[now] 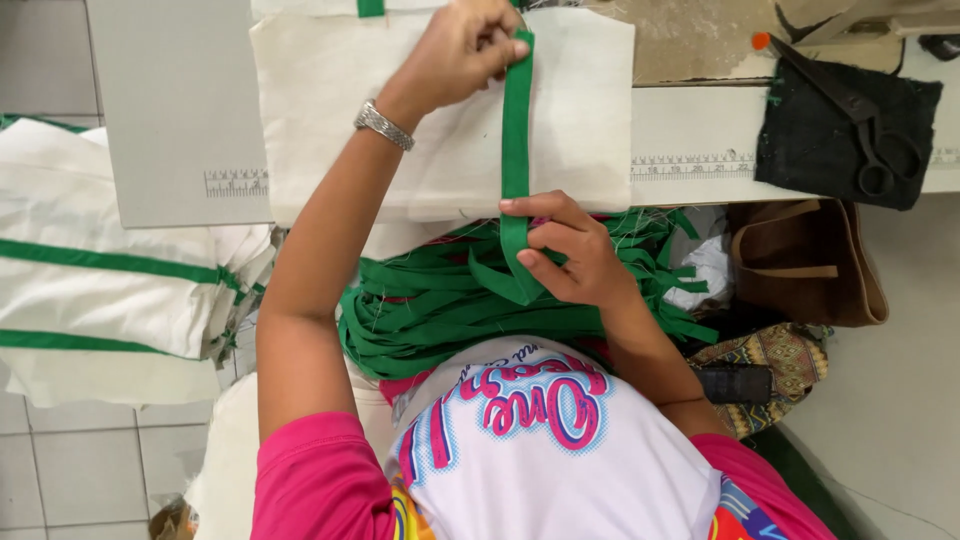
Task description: Sewing green fabric straps onto white fabric panels to assemble bags using an industrial sewing machine.
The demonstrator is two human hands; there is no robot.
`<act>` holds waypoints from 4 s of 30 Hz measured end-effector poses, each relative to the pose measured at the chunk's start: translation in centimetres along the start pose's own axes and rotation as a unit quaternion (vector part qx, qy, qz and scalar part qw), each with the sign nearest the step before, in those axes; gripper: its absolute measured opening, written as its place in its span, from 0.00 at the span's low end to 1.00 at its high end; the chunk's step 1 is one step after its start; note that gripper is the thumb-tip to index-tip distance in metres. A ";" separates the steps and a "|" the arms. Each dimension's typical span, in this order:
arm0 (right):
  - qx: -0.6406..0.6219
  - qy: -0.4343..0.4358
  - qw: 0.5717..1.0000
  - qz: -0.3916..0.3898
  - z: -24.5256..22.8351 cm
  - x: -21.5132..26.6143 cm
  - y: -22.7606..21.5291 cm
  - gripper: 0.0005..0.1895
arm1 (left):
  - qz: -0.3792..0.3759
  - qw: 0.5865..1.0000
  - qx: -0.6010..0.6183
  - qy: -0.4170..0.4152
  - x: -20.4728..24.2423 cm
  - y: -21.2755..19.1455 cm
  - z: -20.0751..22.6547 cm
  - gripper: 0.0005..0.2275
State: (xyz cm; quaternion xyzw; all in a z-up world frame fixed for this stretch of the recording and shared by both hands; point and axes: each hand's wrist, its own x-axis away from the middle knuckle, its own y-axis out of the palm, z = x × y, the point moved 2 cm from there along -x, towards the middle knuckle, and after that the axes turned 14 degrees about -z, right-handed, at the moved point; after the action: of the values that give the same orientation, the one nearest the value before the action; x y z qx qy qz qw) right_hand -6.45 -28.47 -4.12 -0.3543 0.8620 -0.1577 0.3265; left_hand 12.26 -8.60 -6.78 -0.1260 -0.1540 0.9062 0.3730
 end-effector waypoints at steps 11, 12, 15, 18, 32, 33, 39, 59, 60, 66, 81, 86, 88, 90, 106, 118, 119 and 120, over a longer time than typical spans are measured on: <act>-0.031 0.099 0.994 0.023 2.5 1.0 -1.3 0.12 | 0.155 0.672 -0.722 -0.053 -1.3 -2.8 -3.9 0.07; -0.032 0.098 0.994 0.023 2.5 1.1 -1.3 0.12 | 0.155 0.671 -0.723 -0.054 -1.1 -2.7 -2.8 0.07; -0.048 0.101 0.993 0.031 2.8 1.2 -1.5 0.15 | 0.267 0.737 -0.620 0.026 -0.6 -2.3 -0.2 0.06; -0.081 0.108 0.991 0.021 2.9 1.7 -1.4 0.13 | 0.238 0.792 -0.561 0.027 0.1 -1.0 -0.3 0.04; -0.012 0.167 0.984 0.065 3.0 1.4 -0.9 0.21 | 0.150 0.908 -0.369 -0.131 0.5 -4.9 -4.1 0.11; -0.013 0.168 0.983 0.067 2.9 1.3 -1.1 0.21 | 0.148 0.908 -0.369 -0.132 1.0 -3.2 -1.9 0.11; 0.011 0.136 0.988 0.077 2.8 0.8 -1.2 0.20 | -0.011 0.942 -0.294 -0.164 2.3 4.9 1.4 0.09; 0.059 0.140 0.986 0.067 4.6 0.1 -2.0 0.18 | 0.109 0.870 -0.472 0.094 2.2 5.8 -0.4 0.12; 0.056 0.142 0.986 0.066 4.6 0.1 -1.8 0.18 | 0.108 0.870 -0.471 0.092 2.2 5.8 -0.3 0.12; 0.092 0.173 0.976 0.099 4.5 -0.7 -2.1 0.15 | 0.113 0.885 -0.446 0.067 2.1 6.2 -1.1 0.16; 0.130 0.151 0.978 0.063 5.6 -1.2 -2.4 0.13 | 0.077 0.904 -0.416 0.066 2.8 4.8 1.2 0.12; 0.144 0.158 0.975 0.064 5.8 -1.5 -2.4 0.12 | 0.074 0.890 -0.449 0.043 2.7 4.7 1.3 0.11; 0.148 0.162 0.974 0.062 6.0 -1.4 -2.3 0.11 | 0.066 0.892 -0.444 0.061 2.6 4.7 1.4 0.10; 0.152 0.164 0.973 0.062 6.0 -1.3 -2.3 0.11 | 0.059 0.892 -0.441 0.081 2.4 4.9 1.4 0.09; 0.160 0.168 0.971 0.057 5.5 -1.3 -2.2 0.13 | 0.079 0.961 -0.252 0.076 2.4 3.8 0.7 0.22; 0.213 0.145 0.965 0.034 5.6 -0.7 -1.9 0.10 | 0.077 0.910 -0.399 0.082 2.5 4.5 0.9 0.13; 0.213 0.145 0.966 0.032 5.6 -0.6 -1.9 0.10 | 0.080 0.911 -0.396 0.083 2.5 4.5 0.9 0.13; 0.216 0.142 0.965 0.035 5.6 -0.6 -1.6 0.10 | 0.080 0.909 -0.399 0.087 2.5 5.0 0.0 0.13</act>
State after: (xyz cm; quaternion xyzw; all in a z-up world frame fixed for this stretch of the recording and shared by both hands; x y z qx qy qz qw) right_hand -1.53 -29.35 -7.18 -0.2191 0.8571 -0.3771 0.2742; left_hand 7.38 -10.20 -8.93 -0.3542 -0.4588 0.7819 0.2295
